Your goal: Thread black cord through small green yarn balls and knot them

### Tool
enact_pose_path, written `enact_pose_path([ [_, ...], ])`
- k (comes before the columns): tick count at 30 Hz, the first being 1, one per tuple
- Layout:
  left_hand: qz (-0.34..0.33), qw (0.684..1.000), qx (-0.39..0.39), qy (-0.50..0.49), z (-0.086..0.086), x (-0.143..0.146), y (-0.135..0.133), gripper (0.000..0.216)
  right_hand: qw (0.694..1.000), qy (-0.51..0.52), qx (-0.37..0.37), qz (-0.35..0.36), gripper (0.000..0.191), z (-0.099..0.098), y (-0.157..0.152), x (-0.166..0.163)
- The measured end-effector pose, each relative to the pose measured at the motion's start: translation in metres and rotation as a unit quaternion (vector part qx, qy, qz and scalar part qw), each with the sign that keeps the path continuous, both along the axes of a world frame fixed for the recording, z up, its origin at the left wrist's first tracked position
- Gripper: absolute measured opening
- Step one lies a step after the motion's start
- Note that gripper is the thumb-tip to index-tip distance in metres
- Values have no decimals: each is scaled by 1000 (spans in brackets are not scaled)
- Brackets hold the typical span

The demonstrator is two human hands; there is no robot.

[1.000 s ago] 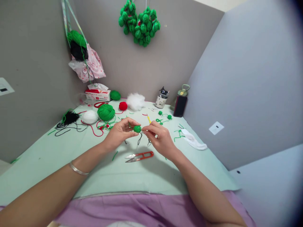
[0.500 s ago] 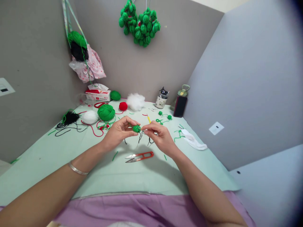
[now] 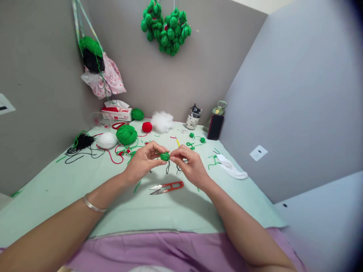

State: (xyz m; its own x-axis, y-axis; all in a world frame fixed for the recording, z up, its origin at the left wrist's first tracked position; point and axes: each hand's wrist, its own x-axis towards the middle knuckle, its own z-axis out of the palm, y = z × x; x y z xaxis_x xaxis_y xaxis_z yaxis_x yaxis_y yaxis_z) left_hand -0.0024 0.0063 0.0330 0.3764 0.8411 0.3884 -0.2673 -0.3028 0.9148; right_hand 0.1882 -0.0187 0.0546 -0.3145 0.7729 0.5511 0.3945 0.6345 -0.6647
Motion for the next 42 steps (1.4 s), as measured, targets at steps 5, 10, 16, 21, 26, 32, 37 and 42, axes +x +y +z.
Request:
enact_pose_path([
  [5,22,1000,8,-2,0,-3,3,25,1000,-15,-3,7,16,1,1,5],
  [10,43,999,-4,-6,2,-4,4,27,999,-33,-23,16,20,2,-1,8],
  [16,47,999,17,-2,-1,-3,4,26,999,-32,-26,19,19,2,-2,5],
  [21,55,998,6,-8,0,0,1,27,1000,-14,-13,15,15,0,-1,3],
  [26,54,998,-8,-8,3,1,-2,29,1000,6,-20,6,11,-3,-1,0],
  [32,55,998,-21,5,4,1,-2,30,999,26,-29,4,8,-5,0,-1],
  [37,36,999,-25,12,2,3,-4,30,999,30,-23,2,7,-2,0,-2],
  [42,20,999,-14,30,-1,3,-5,30,1000,24,-18,-1,7,-1,-1,-2],
])
